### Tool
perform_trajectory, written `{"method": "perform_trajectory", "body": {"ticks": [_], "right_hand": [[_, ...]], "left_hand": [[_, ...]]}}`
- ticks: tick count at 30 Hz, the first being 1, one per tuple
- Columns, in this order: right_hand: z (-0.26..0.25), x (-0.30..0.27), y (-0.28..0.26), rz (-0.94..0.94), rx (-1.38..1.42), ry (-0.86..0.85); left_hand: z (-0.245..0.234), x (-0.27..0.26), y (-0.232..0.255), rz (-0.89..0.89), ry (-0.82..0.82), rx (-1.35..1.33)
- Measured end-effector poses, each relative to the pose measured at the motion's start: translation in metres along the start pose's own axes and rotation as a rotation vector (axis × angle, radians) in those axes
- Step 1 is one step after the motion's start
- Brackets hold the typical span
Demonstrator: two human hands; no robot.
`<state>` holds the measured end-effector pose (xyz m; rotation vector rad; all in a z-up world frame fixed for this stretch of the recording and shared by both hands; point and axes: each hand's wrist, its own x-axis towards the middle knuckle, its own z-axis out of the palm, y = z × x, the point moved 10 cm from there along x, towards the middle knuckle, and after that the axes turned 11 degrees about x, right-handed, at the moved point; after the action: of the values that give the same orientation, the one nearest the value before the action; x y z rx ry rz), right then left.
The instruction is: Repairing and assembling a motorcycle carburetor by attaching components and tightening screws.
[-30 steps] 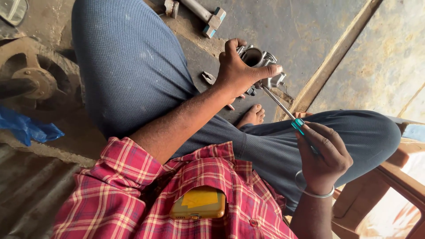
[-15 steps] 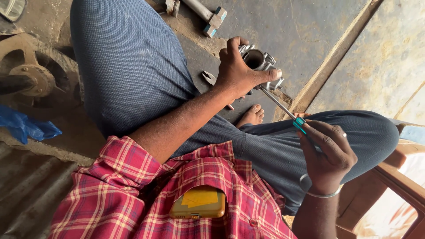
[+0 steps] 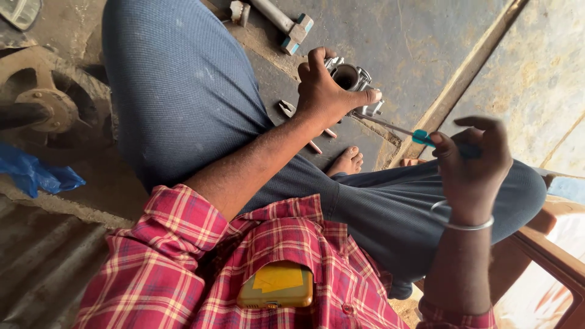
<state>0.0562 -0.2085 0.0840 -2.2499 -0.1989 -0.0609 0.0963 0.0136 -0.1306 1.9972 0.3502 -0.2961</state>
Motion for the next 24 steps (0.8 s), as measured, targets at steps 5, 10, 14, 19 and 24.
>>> {"method": "perform_trajectory", "body": {"ticks": [5,10,14,19,24], "right_hand": [[0.009,0.02,-0.003,0.209,0.602,-0.078],[0.021,0.037,0.004,0.103,0.932,-0.133],[0.055,0.048,0.019,0.126,0.931,-0.188],[0.071,0.052,0.017,0.078,0.961,-0.268],[0.068,0.049,0.048,0.01,0.869,-0.134]], "left_hand": [[0.008,0.009,-0.016,-0.124,-0.032,-0.218],[0.021,0.008,-0.003,-0.144,-0.134,-0.451],[0.024,-0.004,0.005,-0.27,-0.21,-0.579],[0.031,-0.008,0.007,-0.313,-0.249,-0.61],[0.038,-0.02,0.014,-0.364,-0.326,-0.67]]}}
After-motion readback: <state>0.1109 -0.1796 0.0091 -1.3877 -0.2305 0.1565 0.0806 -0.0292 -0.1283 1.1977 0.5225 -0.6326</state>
